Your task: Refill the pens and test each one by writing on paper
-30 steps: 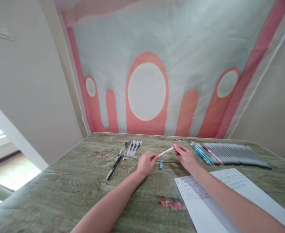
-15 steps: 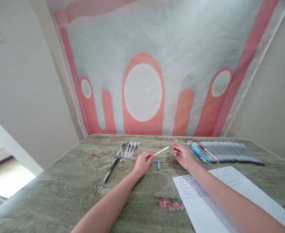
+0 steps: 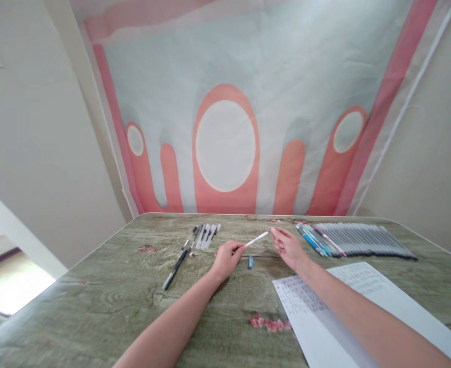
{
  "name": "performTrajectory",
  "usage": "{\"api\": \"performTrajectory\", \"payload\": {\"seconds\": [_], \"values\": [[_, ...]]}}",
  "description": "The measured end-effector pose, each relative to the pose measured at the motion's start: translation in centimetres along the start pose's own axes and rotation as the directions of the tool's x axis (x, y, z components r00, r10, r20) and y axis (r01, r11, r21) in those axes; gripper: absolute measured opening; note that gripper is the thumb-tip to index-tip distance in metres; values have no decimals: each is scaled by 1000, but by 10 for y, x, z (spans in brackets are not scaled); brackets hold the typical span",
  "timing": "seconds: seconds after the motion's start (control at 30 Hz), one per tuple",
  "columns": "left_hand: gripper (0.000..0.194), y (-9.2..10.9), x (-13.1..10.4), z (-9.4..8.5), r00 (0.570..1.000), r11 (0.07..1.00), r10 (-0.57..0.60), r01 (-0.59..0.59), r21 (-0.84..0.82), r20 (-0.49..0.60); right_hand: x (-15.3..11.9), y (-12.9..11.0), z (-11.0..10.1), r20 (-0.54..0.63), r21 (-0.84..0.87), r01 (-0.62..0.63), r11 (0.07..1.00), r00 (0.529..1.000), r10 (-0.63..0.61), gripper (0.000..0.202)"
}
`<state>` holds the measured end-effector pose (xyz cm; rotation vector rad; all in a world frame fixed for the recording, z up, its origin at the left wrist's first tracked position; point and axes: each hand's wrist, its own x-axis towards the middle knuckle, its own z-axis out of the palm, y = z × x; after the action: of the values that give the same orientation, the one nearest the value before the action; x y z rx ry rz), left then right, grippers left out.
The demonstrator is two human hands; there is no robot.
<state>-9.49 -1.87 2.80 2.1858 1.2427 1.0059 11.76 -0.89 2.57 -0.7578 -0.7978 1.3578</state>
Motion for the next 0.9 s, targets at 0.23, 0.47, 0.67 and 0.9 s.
{"api": "performTrajectory", "payload": {"seconds": [0.23, 0.47, 0.67, 0.9], "values": [[29, -5, 0, 0, 1000, 1000, 9, -9, -1, -13, 11, -13, -15, -116, 9, 96, 995, 989, -94, 24], [26, -11, 1, 1, 999, 1000, -9, 9, 0, -32, 21, -17, -31, -171, 32, 125, 992, 978, -118, 26], [26, -15, 1, 1, 999, 1000, -12, 12, 1, -38, 29, -23, -46, -218, 98, 125, 987, 971, -102, 27], [26, -17, 2, 1, 1000, 1000, -13, 13, 6, -18, 30, -30, -48, -222, 118, 151, 982, 967, -122, 26]]}}
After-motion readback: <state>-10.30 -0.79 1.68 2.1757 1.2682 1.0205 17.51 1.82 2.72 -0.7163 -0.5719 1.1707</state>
